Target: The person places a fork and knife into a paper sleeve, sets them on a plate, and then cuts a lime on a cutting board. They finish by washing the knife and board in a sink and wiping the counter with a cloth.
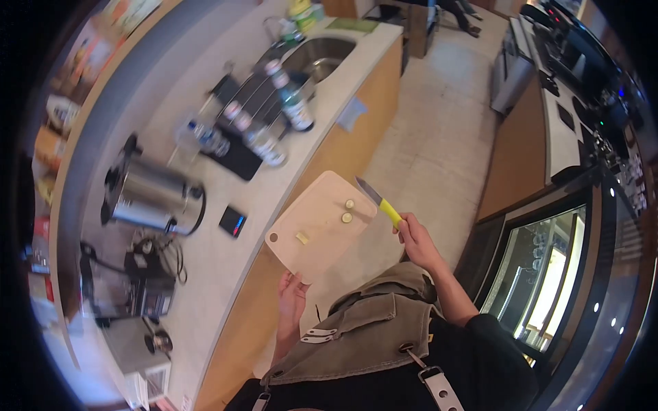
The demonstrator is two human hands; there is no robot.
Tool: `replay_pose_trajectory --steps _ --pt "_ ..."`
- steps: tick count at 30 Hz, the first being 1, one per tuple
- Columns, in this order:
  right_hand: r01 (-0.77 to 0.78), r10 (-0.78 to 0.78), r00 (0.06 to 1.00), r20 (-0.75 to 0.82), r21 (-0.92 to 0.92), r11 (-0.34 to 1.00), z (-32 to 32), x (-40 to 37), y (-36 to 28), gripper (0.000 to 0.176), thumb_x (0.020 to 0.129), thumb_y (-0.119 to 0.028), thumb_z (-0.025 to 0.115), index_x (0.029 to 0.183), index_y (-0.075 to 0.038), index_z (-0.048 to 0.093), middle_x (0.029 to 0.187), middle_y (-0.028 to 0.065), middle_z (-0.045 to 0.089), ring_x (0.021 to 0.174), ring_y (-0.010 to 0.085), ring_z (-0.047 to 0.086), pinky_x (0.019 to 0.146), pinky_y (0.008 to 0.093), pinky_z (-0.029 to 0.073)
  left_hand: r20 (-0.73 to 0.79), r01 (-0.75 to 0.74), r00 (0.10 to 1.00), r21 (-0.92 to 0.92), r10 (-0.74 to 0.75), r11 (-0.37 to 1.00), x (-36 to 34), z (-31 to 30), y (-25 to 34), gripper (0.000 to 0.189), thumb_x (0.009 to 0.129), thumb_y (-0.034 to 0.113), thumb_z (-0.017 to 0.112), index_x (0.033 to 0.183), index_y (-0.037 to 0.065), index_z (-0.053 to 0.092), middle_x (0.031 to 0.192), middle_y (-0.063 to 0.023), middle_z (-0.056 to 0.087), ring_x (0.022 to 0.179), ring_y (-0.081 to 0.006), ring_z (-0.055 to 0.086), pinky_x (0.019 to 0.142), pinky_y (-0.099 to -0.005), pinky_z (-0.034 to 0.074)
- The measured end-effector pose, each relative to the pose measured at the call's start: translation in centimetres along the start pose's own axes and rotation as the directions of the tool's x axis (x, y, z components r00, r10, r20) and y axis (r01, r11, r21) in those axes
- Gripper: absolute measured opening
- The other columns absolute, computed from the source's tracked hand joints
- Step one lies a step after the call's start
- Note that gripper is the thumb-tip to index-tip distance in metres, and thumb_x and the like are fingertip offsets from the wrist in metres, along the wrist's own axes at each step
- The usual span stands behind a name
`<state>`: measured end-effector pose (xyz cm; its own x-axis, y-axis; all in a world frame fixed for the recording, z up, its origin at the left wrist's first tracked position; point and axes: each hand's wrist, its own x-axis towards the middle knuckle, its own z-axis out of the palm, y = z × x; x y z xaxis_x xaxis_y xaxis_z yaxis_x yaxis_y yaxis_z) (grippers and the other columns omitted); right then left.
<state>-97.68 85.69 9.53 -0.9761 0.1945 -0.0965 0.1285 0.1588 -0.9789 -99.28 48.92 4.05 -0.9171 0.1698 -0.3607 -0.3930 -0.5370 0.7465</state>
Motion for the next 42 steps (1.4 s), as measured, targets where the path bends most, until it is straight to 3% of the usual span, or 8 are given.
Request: replay_pose_trajectory --steps 9,16,20,24,28,30,35,42 --pt "0.018 -0.003 0.974 -0.228 0.063 0.998 -21.9 9.7 0.3 0.029 0.111 -0.026 0.039 0.118 -0.002 0.054 0.086 0.0002 0.056 0.069 0.0079 0.047 0.064 0.0247 0.041 0.106 0.061 0.993 -0.095 -0.051 0.994 21.8 26.2 -8.2 0.032 0.098 0.003 0.059 0.129 0.001 0.051 0.127 -0.0123 0.063 0.118 -0.0237 0.064 0.102 -0.0401 0.052" --pt "0.071 0.017 0.954 -0.299 0.281 0.957 -29.4 23.4 0.8 0.031 0.111 -0.028 0.042 0.122 -0.002 0.055 0.086 -0.0016 0.054 0.070 0.0065 0.047 0.063 0.0227 0.040 0.169 -0.008 0.985 -0.143 0.032 0.990 37.2 43.7 -8.1 0.032 0.097 0.001 0.059 0.128 0.002 0.051 0.127 -0.0125 0.062 0.119 -0.0242 0.063 0.104 -0.0403 0.051" --pt "0.028 0.011 0.982 -0.187 0.203 0.979 -32.1 34.8 0.5 0.027 0.108 -0.023 0.048 0.122 -0.002 0.057 0.088 -0.0010 0.060 0.072 0.0063 0.050 0.065 0.0234 0.043 0.186 -0.003 0.982 -0.174 0.036 0.985 47.5 49.5 -8.4 0.030 0.097 0.001 0.059 0.126 0.003 0.051 0.127 -0.0132 0.062 0.117 -0.0243 0.063 0.104 -0.0395 0.051" --pt "0.071 -0.090 0.988 -0.125 -0.149 0.986 -34.4 48.1 -2.0 0.027 0.107 -0.022 0.051 0.122 -0.001 0.058 0.083 0.0030 0.065 0.070 0.0096 0.055 0.064 0.0280 0.047 0.147 -0.039 0.987 -0.215 0.072 0.976 57.7 54.9 -7.6 0.026 0.098 0.003 0.061 0.121 0.004 0.049 0.121 -0.0148 0.062 0.113 -0.0271 0.065 0.100 -0.0417 0.053" --pt "0.220 -0.276 0.960 -0.037 -0.510 0.832 -36.5 61.5 -4.4 0.022 0.105 -0.020 0.052 0.114 -0.001 0.060 0.074 0.0108 0.064 0.063 0.0241 0.061 0.062 0.0350 0.049 0.126 -0.067 0.987 -0.215 0.096 0.974 67.3 59.6 -5.8 0.026 0.097 0.003 0.061 0.120 0.004 0.049 0.121 -0.0157 0.063 0.114 -0.0280 0.065 0.100 -0.0426 0.053" --pt "0.287 -0.361 0.933 0.014 -0.636 0.717 -37.0 67.6 -5.0 0.022 0.105 -0.024 0.053 0.111 -0.003 0.059 0.077 0.0165 0.067 0.067 0.0375 0.065 0.061 0.0450 0.051 0.109 -0.070 0.990 -0.200 0.093 0.977 71.1 61.3 -4.7 0.026 0.097 0.003 0.061 0.120 0.004 0.049 0.121 -0.0159 0.063 0.114 -0.0284 0.065 0.100 -0.0431 0.053" --pt "0.418 -0.436 0.882 0.180 -0.725 0.547 -37.2 80.5 -7.3 0.024 0.104 -0.028 0.054 0.112 -0.006 0.057 0.082 0.0177 0.070 0.072 0.0400 0.067 0.060 0.0502 0.052 0.096 -0.122 0.985 -0.187 0.142 0.975 79.4 64.6 -2.4 0.026 0.098 0.002 0.060 0.120 0.003 0.048 0.120 -0.0169 0.063 0.115 -0.0295 0.065 0.102 -0.0444 0.053" --pt "0.566 -0.449 0.819 0.358 -0.632 0.529 -37.5 93.5 -6.5 0.025 0.103 -0.028 0.055 0.115 -0.007 0.056 0.082 0.0184 0.070 0.073 0.0397 0.068 0.060 0.0498 0.053 -0.037 -0.191 0.982 -0.176 0.187 0.966 88.2 66.6 -2.1 0.023 0.098 0.003 0.059 0.119 0.002 0.050 0.121 -0.0171 0.064 0.116 -0.0288 0.065 0.104 -0.0454 0.052"
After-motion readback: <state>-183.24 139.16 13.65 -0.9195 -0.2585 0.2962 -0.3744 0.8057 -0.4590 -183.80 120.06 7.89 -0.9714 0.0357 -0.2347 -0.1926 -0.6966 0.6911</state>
